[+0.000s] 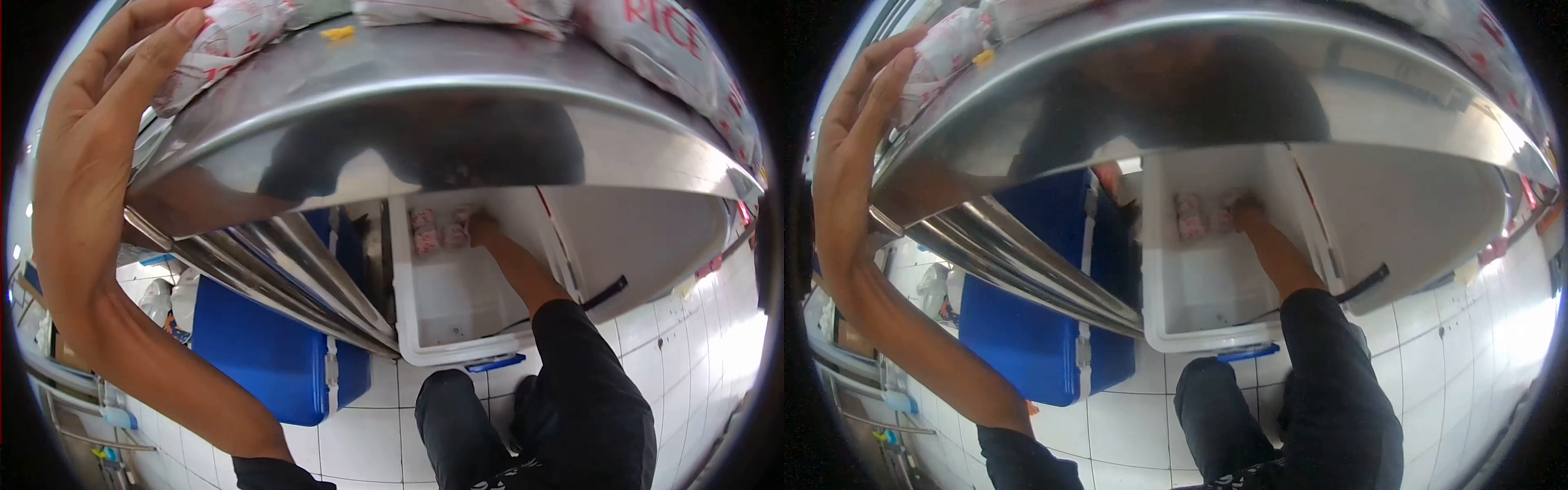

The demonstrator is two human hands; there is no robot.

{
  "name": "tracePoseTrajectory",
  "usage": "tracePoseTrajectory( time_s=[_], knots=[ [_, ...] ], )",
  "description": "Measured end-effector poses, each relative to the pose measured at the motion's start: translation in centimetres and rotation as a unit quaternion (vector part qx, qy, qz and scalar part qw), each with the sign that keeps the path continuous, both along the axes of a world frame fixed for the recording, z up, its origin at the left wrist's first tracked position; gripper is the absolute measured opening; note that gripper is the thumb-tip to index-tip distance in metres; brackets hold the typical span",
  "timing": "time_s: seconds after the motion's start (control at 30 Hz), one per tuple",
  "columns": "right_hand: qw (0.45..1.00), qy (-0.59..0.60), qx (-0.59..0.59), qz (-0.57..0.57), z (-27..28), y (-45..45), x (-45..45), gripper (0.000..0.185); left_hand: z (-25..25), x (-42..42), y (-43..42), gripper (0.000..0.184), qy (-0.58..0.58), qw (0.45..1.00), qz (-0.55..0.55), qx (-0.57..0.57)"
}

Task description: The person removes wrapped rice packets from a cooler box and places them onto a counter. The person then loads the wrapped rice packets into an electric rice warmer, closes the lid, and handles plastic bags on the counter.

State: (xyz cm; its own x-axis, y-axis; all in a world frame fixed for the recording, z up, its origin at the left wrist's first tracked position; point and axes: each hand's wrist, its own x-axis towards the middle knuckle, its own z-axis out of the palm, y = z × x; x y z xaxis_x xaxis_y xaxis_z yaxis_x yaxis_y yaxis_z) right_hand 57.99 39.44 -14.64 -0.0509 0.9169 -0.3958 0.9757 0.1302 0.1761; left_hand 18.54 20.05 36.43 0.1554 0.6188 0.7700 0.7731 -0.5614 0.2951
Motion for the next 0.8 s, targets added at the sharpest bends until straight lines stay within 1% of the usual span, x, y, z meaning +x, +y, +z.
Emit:
tracePoseTrajectory(
  time_s=[0.03,0.1,0.2,0.23,0.27,0.3,0.33,0.37,0.47,0.5,0.53,0.57,0.6,0.63,0.67,0.7,0.73,0.77,0.8],
  knots=[
    [0.996,0.050,0.052,-0.061,-1.3,0.0,-0.5,0.060,-0.1,0.1,-0.1,0.045,0.007,1.000,0.017,0.013],
    [0.960,0.150,0.149,-0.185,-4.1,0.2,-0.3,0.061,0.0,0.8,-0.5,0.045,0.002,1.000,0.008,0.015],
    [0.969,0.199,0.143,-0.022,-4.8,-0.5,0.8,0.061,0.5,1.5,-0.9,0.046,-0.004,1.000,-0.015,-0.016],
    [0.978,0.195,0.062,-0.045,-2.6,-1.4,0.5,0.058,0.7,1.8,-1.1,0.045,-0.010,0.999,-0.019,-0.035],
    [0.979,0.190,-0.014,-0.069,2.1,-1.8,-1.0,0.056,0.8,2.0,-1.3,0.045,-0.016,0.998,-0.022,-0.053],
    [0.974,0.187,-0.094,-0.092,5.6,-1.8,-2.5,0.053,1.1,2.3,-1.9,0.044,-0.025,0.996,-0.039,-0.074],
    [0.963,0.219,-0.122,-0.098,8.4,-1.9,-3.4,0.055,1.2,2.5,-2.5,0.044,-0.031,0.993,-0.056,-0.095],
    [0.942,0.282,-0.144,-0.108,11.4,-2.2,-4.3,0.057,1.1,2.4,-2.4,0.041,-0.032,0.992,-0.085,-0.091],
    [0.846,0.474,-0.205,-0.133,20.5,-4.8,-6.8,0.064,1.8,2.6,-3.5,0.039,-0.018,0.992,-0.052,-0.115],
    [0.831,0.503,-0.207,-0.119,23.1,-6.6,-7.5,0.067,2.0,2.7,-3.8,0.037,-0.028,0.990,-0.037,-0.131],
    [0.830,0.513,-0.200,-0.093,25.6,-8.9,-8.3,0.069,2.3,2.8,-4.1,0.035,-0.040,0.988,-0.021,-0.145],
    [0.851,0.494,-0.174,-0.034,27.9,-12.1,-9.0,0.069,2.4,2.8,-4.2,0.033,-0.052,0.986,-0.007,-0.158],
    [0.869,0.472,-0.142,0.023,30.4,-15.3,-9.6,0.068,2.3,2.6,-3.9,0.032,-0.031,0.993,-0.013,-0.117],
    [0.879,0.453,-0.042,0.143,31.7,-18.9,-10.3,0.068,1.7,2.0,-3.1,0.030,-0.011,0.997,-0.018,-0.074],
    [0.867,0.420,0.059,0.262,33.3,-22.4,-10.7,0.068,1.6,1.7,-2.7,0.030,-0.004,0.999,-0.018,-0.051],
    [0.831,0.503,-0.009,0.239,37.2,-26.9,-11.0,0.066,1.5,1.5,-2.4,0.030,0.003,0.999,-0.017,-0.027],
    [0.780,0.583,-0.077,0.214,41.3,-31.0,-11.5,0.064,1.8,1.3,-2.5,0.031,0.000,1.000,-0.017,-0.025],
    [0.744,0.622,-0.029,0.243,43.5,-32.5,-11.7,0.062,1.3,1.4,-2.4,0.032,-0.005,0.999,-0.019,-0.033],
    [0.702,0.660,0.021,0.269,45.7,-33.3,-11.9,0.060,1.0,1.4,-2.2,0.033,-0.002,1.000,-0.018,-0.016]
  ],
)
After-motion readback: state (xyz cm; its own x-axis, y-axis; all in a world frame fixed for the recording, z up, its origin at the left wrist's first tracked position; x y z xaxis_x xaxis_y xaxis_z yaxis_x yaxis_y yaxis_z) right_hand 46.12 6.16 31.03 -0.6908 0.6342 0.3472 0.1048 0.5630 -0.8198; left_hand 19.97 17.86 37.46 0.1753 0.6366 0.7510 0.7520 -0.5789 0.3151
